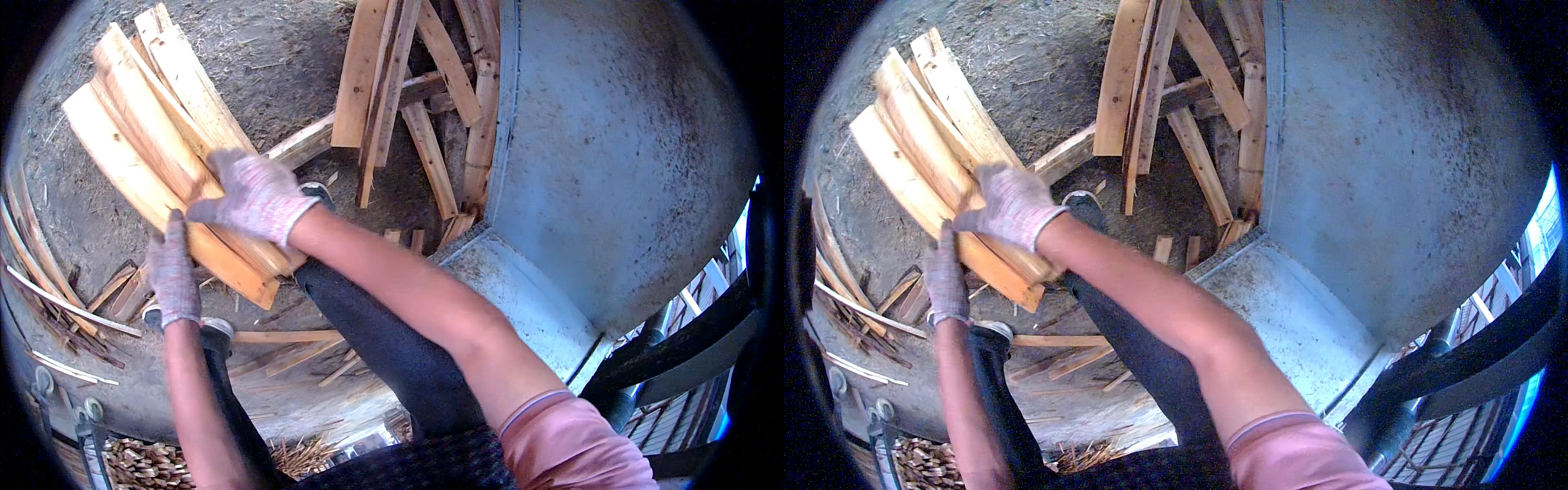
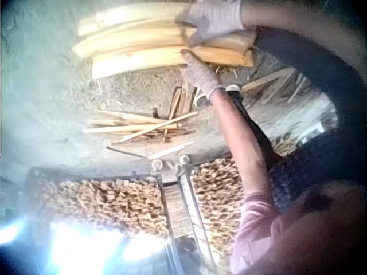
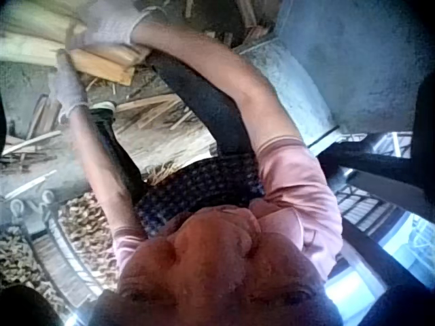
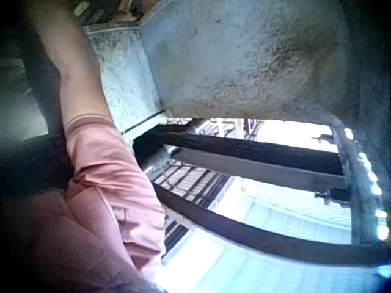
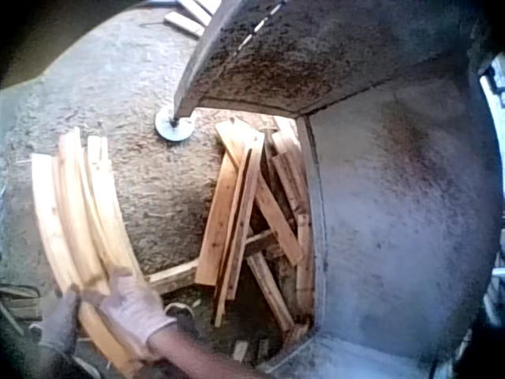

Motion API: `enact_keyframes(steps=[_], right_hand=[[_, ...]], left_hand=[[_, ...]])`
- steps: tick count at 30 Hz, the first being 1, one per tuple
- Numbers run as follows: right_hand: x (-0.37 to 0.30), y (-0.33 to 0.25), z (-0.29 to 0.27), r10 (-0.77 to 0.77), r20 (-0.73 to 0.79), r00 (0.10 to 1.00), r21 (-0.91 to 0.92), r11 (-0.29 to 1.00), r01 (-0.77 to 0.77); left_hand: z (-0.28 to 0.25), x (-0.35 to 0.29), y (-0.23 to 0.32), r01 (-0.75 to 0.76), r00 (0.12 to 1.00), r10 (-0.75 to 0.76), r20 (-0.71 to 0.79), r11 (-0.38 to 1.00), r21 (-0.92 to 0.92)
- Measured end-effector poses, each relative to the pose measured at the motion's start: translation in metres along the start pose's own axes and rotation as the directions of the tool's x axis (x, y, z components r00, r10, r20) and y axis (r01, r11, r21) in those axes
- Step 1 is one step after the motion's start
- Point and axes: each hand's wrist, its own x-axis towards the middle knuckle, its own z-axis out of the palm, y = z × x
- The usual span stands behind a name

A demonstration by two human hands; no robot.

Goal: The person gathers cut wooden planks from the floor and conveyor area, then stacks them into neat piles on metal racks. They repeatedly pick up planks, align them, and place them onto growing stacks throughout the workshop.

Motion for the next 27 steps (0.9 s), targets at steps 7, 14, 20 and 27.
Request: enact_keyframes(steps=[7, 14, 20, 27], right_hand=[[0.004, 0.118, -0.086, 0.142, -0.718, 0.682, -0.163, 0.918, -0.362], [0.005, 0.189, -0.092, 0.251, -0.650, 0.717, -0.134, 0.891, -0.433], [-0.026, 0.110, -0.073, -0.081, -0.455, 0.887, -0.234, 0.972, -0.031], [-0.053, 0.055, -0.082, 0.175, -0.133, 0.976, 0.091, 0.982, -0.163]], left_hand=[[0.040, -0.033, 0.006, -0.232, 0.932, 0.246, -0.266, 0.969, 0.084], [0.076, -0.069, 0.064, -0.648, 0.652, 0.748, -0.121, 0.633, 0.423], [0.114, -0.075, 0.111, -0.534, 0.837, 0.527, 0.150, 0.845, 0.010], [0.023, -0.036, 0.076, -0.109, 0.985, 0.168, 0.035, 0.767, -0.632]])
